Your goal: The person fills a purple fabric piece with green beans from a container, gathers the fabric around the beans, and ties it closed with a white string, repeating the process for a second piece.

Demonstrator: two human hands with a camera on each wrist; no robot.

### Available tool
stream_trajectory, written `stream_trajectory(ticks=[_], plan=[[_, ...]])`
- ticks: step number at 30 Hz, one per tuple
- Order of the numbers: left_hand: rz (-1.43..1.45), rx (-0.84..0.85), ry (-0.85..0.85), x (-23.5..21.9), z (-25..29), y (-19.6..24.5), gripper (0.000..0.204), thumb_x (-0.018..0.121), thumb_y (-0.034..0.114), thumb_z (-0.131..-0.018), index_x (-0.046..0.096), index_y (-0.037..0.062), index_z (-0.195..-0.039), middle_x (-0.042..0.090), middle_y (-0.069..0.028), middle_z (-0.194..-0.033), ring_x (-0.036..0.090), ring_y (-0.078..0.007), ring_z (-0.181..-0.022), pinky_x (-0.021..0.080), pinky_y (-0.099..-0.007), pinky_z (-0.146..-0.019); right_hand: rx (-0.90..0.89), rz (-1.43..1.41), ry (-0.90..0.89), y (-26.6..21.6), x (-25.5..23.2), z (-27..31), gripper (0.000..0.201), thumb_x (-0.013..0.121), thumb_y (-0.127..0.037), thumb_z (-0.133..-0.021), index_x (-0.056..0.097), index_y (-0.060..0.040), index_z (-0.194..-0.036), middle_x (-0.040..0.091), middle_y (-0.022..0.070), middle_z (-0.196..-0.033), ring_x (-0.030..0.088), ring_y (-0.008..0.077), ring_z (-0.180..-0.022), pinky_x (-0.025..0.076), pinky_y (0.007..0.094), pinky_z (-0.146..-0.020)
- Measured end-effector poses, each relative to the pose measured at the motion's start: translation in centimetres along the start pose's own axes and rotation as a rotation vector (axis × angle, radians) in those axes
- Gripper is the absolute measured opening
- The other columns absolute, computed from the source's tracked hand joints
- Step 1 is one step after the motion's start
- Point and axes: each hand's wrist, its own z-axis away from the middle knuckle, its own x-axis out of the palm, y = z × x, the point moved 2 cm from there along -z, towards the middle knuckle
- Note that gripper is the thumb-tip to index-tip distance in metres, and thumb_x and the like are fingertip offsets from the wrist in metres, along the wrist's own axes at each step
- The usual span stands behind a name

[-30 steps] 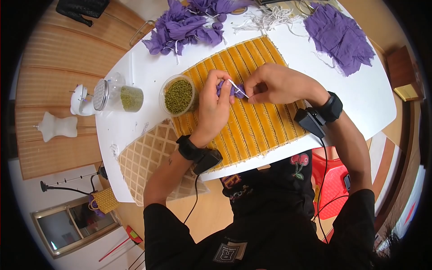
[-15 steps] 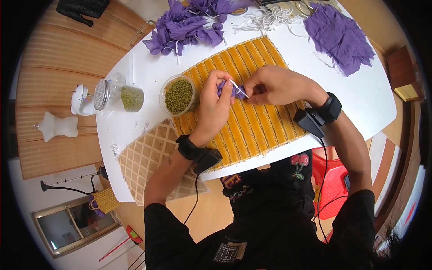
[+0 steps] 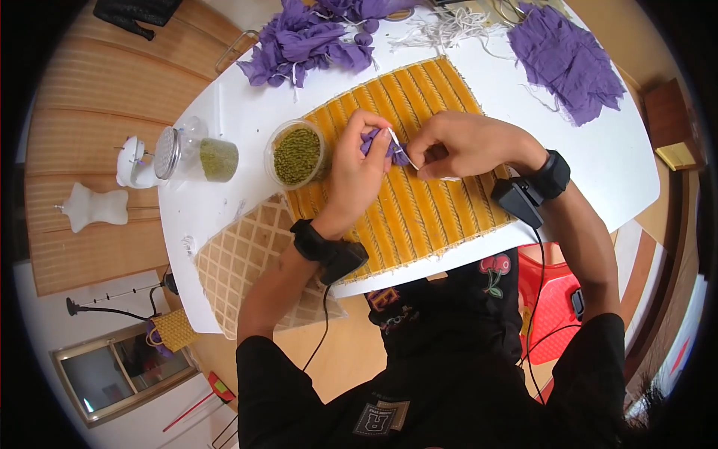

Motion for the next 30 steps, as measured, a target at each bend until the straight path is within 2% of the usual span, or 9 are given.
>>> stream_trajectory(ticks=[2, 6, 8, 9, 11, 20, 23, 30], plan=[[0.027, -0.003, -0.028, -0.35, -0.13, 0.09, 0.006, 0.048, 0.006, -0.099, 0.05, 0.0049, -0.104, 0.051, -0.0003, -0.075, 0.047, -0.0038, -0.06, 0.036, -0.0177, -0.05, 0.042, -0.06, 0.01, 0.16, 0.11, -0.11, 0.02, 0.067, -0.016, -0.085, 0.062, -0.0022, -0.072, 0.059, 0.0038, -0.061, 0.056, 0.0142, -0.059, 0.042, 0.0304, -0.058], [0.085, -0.019, -0.038, -0.25, -0.07, 0.03, 0.007, 0.048, 0.008, -0.099, 0.052, 0.0049, -0.105, 0.052, 0.0, -0.074, 0.047, -0.003, -0.058, 0.034, -0.017, -0.047, 0.135, -0.072, 0.017, 0.33, -0.38, -0.21, 0.024, 0.069, -0.022, -0.086, 0.062, -0.0019, -0.075, 0.057, 0.0019, -0.06, 0.054, 0.0108, -0.058, 0.042, 0.028, -0.056], [0.093, -0.021, -0.039, -0.27, 0.0, 0.11, 0.008, 0.048, 0.009, -0.1, 0.052, 0.0048, -0.105, 0.053, -0.0001, -0.075, 0.047, -0.003, -0.058, 0.034, -0.0169, -0.047, 0.209, -0.174, 0.142, 0.44, -0.71, -0.1, 0.024, 0.072, -0.024, -0.086, 0.064, -0.0019, -0.078, 0.058, 0.0011, -0.063, 0.054, 0.0099, -0.059, 0.042, 0.0266, -0.056], [0.099, -0.046, -0.051, -0.29, 0.06, 0.34, 0.007, 0.048, 0.006, -0.099, 0.051, 0.0042, -0.105, 0.053, -0.001, -0.076, 0.048, -0.0047, -0.06, 0.037, -0.0187, -0.051, 0.21, -0.175, 0.142, 0.57, -0.54, -0.22, 0.024, 0.072, -0.024, -0.086, 0.064, -0.0019, -0.078, 0.058, 0.0011, -0.063, 0.054, 0.0099, -0.059, 0.042, 0.0266, -0.056], [0.106, -0.071, -0.063, -0.23, 0.1, 0.56, 0.007, 0.047, 0.004, -0.098, 0.051, 0.0035, -0.104, 0.054, -0.0019, -0.077, 0.049, -0.0063, -0.061, 0.04, -0.0205, -0.055, 0.084, -0.168, 0.312, 0.74, -0.42, -0.54, 0.02, 0.072, -0.022, -0.085, 0.068, -0.0022, -0.085, 0.061, 0.0009, -0.067, 0.054, 0.01, -0.061, 0.044, 0.0257, -0.058], [0.097, 0.01, -0.067, 0.04, 0.33, 0.03, 0.007, 0.051, 0.005, -0.097, 0.053, 0.0031, -0.104, 0.057, -0.0013, -0.079, 0.05, -0.0043, -0.062, 0.039, -0.0177, -0.053, 0.103, -0.099, 0.187, 0.11, -0.32, -0.45, 0.015, 0.07, -0.014, -0.083, 0.072, -0.001, -0.09, 0.067, 0.0065, -0.072, 0.06, 0.0132, -0.065, 0.048, 0.0279, -0.064], [0.082, 0.041, -0.088, 0.17, 0.36, -0.07, 0.007, 0.052, 0.005, -0.097, 0.054, 0.0029, -0.103, 0.057, -0.0011, -0.079, 0.05, -0.0045, -0.063, 0.039, -0.0177, -0.054, 0.057, -0.087, 0.202, 0.43, -0.18, -0.39, 0.014, 0.069, -0.012, -0.082, 0.073, -0.0017, -0.091, 0.068, 0.0082, -0.073, 0.061, 0.0149, -0.064, 0.048, 0.0284, -0.065], [0.052, -0.009, -0.074, 0.1, 0.44, 0.41, 0.009, 0.052, 0.006, -0.097, 0.055, 0.0024, -0.105, 0.057, -0.0012, -0.079, 0.051, -0.0053, -0.063, 0.04, -0.0185, -0.055, 0.007, -0.048, 0.233, 0.9, -0.12, -0.48, 0.013, 0.068, -0.01, -0.081, 0.073, -0.0009, -0.087, 0.068, 0.0102, -0.072, 0.061, 0.0169, -0.064, 0.049, 0.0295, -0.066]])
